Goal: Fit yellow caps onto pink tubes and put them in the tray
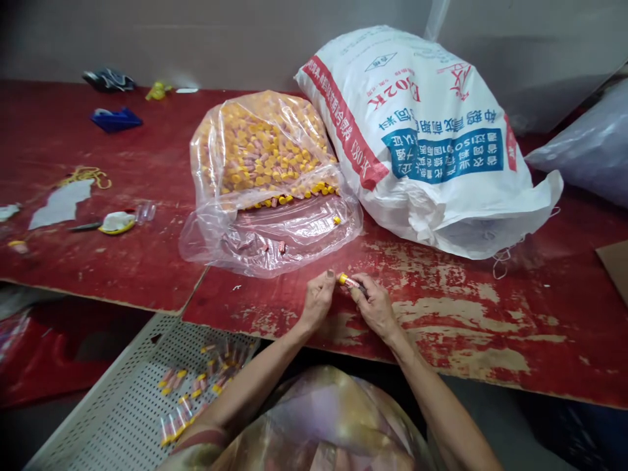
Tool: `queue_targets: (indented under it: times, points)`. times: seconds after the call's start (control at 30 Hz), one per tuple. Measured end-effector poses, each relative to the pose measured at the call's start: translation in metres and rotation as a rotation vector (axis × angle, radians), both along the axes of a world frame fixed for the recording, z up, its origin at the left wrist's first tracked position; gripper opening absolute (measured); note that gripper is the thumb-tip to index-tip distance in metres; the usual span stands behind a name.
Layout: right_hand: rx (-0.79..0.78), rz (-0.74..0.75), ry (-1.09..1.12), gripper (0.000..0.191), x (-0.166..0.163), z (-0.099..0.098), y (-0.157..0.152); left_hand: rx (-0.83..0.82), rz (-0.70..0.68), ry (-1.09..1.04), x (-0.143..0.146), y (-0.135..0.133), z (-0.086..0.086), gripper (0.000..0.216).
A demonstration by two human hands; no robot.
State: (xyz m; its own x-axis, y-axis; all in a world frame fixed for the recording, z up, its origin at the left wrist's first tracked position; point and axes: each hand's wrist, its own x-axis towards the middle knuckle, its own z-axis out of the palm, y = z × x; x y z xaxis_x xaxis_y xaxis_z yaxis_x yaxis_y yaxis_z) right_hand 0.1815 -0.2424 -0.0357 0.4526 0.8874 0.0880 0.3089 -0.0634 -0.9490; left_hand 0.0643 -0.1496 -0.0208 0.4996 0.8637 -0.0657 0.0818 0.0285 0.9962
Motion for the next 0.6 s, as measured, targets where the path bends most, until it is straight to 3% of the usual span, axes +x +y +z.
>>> queue_targets:
  times: [0.1,0.23,0.3,0.4,0.5,0.6]
  points:
    - [0.052,0.207,-0.079,0.022,-0.009,0.006,-0.002,-0.246,0.031,0.016,0.001,0.013,0.001,0.065]
    - [0.147,0.351,-0.181,0.02,-0.03,0.008,-0.006,-0.573,-0.081,-0.073,0.003,0.014,0.003,0.077]
    - [0.202,0.332,-0.182,0.02,-0.038,0.005,-0.006,-0.583,-0.072,-0.059,0.0,0.01,0.004,0.078]
    - [0.257,0.358,-0.224,0.02,-0.043,0.004,-0.002,-0.431,-0.047,0.03,-0.009,0.011,0.005,0.074]
    - [0.226,0.404,-0.405,0.022,-0.042,0.011,0.006,-0.281,-0.169,0.15,-0.018,0.016,0.013,0.067]
    - [0.191,0.41,-0.515,0.03,-0.03,0.021,0.009,-0.335,-0.311,0.194,-0.042,0.016,0.026,0.053]
